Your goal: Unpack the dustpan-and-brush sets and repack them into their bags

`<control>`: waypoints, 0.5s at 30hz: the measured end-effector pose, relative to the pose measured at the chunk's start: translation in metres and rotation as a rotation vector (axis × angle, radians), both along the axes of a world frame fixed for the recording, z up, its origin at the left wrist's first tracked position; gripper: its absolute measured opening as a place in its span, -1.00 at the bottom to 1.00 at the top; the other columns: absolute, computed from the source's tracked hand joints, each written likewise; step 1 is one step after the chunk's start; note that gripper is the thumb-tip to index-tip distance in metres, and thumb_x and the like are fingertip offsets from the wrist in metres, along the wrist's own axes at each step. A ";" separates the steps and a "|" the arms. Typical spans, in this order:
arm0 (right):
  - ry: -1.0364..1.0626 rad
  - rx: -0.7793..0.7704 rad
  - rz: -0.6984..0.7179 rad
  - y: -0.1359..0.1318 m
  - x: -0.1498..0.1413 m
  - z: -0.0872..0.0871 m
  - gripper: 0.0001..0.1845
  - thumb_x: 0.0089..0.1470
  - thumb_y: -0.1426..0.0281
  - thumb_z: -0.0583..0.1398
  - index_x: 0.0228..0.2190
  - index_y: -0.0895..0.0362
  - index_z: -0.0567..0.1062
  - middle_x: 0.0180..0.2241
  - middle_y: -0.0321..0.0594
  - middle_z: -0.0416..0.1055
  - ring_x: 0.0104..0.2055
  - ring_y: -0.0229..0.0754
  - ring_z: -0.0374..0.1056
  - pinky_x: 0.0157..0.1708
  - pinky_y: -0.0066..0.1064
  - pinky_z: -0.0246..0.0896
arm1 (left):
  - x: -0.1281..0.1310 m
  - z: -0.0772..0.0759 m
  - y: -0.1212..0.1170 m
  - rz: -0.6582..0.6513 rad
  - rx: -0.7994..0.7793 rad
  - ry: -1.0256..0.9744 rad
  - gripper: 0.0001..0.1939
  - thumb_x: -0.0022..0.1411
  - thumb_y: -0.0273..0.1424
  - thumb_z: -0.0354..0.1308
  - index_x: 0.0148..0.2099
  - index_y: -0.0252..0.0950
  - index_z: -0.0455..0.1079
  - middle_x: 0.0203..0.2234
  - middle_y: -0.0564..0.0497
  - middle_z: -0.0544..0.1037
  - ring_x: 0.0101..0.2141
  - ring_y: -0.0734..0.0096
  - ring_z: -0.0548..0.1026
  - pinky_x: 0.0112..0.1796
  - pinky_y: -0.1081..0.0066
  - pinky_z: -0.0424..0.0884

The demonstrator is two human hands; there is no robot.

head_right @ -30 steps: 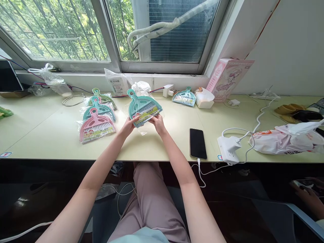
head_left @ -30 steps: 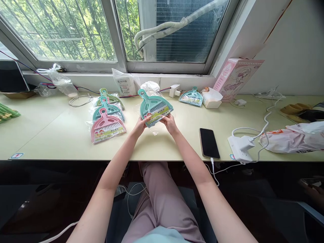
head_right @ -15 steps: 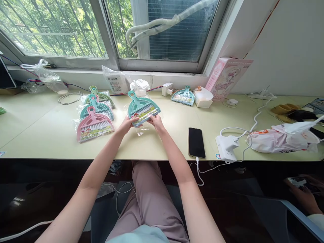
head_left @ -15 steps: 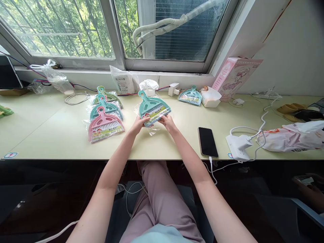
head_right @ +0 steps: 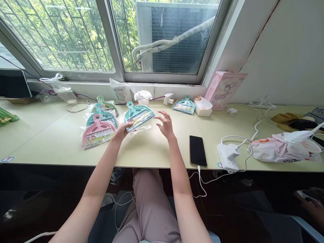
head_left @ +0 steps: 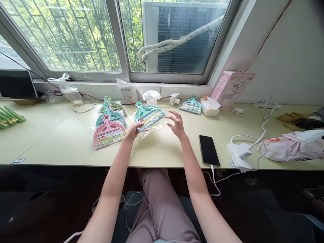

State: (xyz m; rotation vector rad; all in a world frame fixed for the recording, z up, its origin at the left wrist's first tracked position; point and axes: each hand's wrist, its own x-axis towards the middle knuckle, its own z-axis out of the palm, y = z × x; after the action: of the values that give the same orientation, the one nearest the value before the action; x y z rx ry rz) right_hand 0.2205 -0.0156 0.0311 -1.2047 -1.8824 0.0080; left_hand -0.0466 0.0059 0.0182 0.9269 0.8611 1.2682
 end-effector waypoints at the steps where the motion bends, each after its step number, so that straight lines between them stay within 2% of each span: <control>1: 0.072 -0.006 0.016 0.002 0.002 -0.001 -0.76 0.08 0.49 0.24 -0.25 -0.04 0.62 0.07 -0.20 0.38 0.19 0.04 0.20 0.17 0.01 0.14 | 0.000 0.000 0.000 -0.012 -0.012 0.019 -0.55 -0.09 -0.52 0.32 -0.08 -0.37 0.39 -0.29 -0.04 0.58 -0.39 0.37 0.55 -0.43 0.38 0.59; 3: 0.216 -0.035 0.069 0.005 0.005 -0.002 -0.95 0.05 0.35 0.31 -0.41 -0.01 0.62 -0.06 -0.18 0.45 0.07 0.02 0.28 0.13 -0.02 0.17 | 0.001 -0.002 0.001 -0.059 -0.035 0.066 -0.58 -0.08 -0.53 0.32 -0.10 -0.37 0.41 -0.31 -0.05 0.59 -0.40 0.39 0.55 -0.45 0.45 0.56; 6: 0.387 -0.120 0.181 0.006 0.007 -0.003 -0.84 -0.01 0.21 0.36 -0.47 0.02 0.61 -0.15 -0.15 0.45 0.03 0.00 0.32 0.11 -0.06 0.17 | 0.003 -0.005 0.000 -0.174 -0.071 0.147 -0.62 -0.05 -0.50 0.33 -0.12 -0.39 0.43 -0.34 -0.09 0.59 -0.42 0.38 0.55 -0.46 0.46 0.54; 8: 0.479 -0.168 0.208 0.007 0.007 -0.004 -0.78 -0.04 0.16 0.36 -0.48 0.04 0.60 -0.16 -0.15 0.44 0.04 0.00 0.32 0.12 -0.09 0.16 | 0.005 -0.007 -0.002 -0.259 -0.062 0.180 -0.59 -0.02 -0.46 0.34 -0.07 -0.40 0.42 -0.30 -0.11 0.59 -0.38 0.33 0.56 -0.47 0.42 0.56; 11: 0.574 -0.179 0.138 0.011 0.003 -0.010 -0.76 -0.05 0.16 0.35 -0.51 0.07 0.57 -0.12 -0.13 0.42 0.08 0.00 0.31 0.16 -0.09 0.13 | 0.009 -0.009 -0.004 -0.329 -0.010 0.199 -0.49 0.03 -0.42 0.36 0.04 -0.36 0.36 -0.15 -0.15 0.57 -0.29 0.29 0.56 -0.45 0.36 0.60; 15: 0.554 -0.118 0.024 0.020 -0.005 -0.022 -0.80 -0.03 0.25 0.33 -0.54 0.10 0.51 -0.08 -0.08 0.39 0.04 0.01 0.32 0.14 -0.08 0.17 | 0.012 -0.012 -0.004 -0.345 0.041 0.223 -0.42 0.04 -0.37 0.37 0.11 -0.35 0.32 0.01 -0.20 0.50 -0.24 0.24 0.56 -0.43 0.30 0.64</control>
State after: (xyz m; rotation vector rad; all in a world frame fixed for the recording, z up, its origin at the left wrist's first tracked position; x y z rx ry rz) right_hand 0.2159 0.0044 0.0094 -1.1153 -1.4209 0.4281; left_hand -0.0347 0.0021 0.0058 1.2092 0.8068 0.8994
